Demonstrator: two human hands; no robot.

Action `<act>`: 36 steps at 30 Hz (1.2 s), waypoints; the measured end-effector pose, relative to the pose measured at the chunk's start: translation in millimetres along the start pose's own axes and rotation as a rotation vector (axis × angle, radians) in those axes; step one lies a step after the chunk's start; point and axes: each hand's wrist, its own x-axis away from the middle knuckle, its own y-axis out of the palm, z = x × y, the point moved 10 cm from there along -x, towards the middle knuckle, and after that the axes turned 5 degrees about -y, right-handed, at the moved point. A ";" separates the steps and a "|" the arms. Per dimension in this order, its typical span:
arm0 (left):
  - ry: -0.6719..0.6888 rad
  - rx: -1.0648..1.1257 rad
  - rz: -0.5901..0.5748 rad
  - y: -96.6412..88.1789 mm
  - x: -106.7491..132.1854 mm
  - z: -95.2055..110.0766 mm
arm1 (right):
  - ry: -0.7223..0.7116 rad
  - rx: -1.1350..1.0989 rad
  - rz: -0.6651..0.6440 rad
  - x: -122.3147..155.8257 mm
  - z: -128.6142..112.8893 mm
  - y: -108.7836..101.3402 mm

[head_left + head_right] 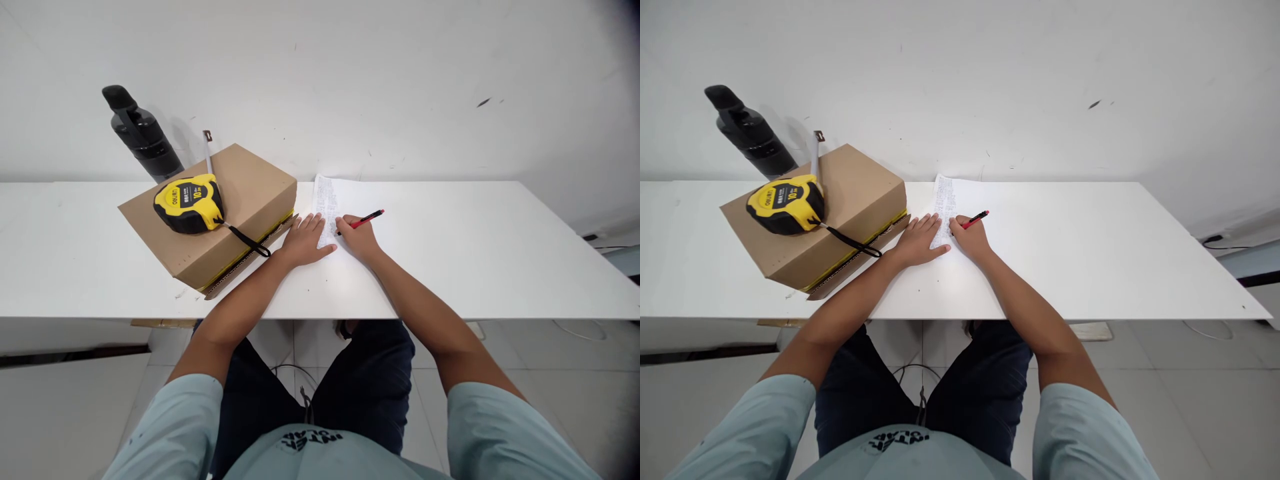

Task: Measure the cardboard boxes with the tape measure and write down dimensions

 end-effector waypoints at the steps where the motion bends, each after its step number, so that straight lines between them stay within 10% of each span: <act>1: 0.001 0.001 0.003 -0.1 -0.2 0.0 | 0.001 -0.003 -0.005 0.1 -0.1 0.5; 36: 0.001 0.016 -0.005 -1.4 2.1 1.0 | 0.001 0.029 0.038 -0.6 0.9 -2.8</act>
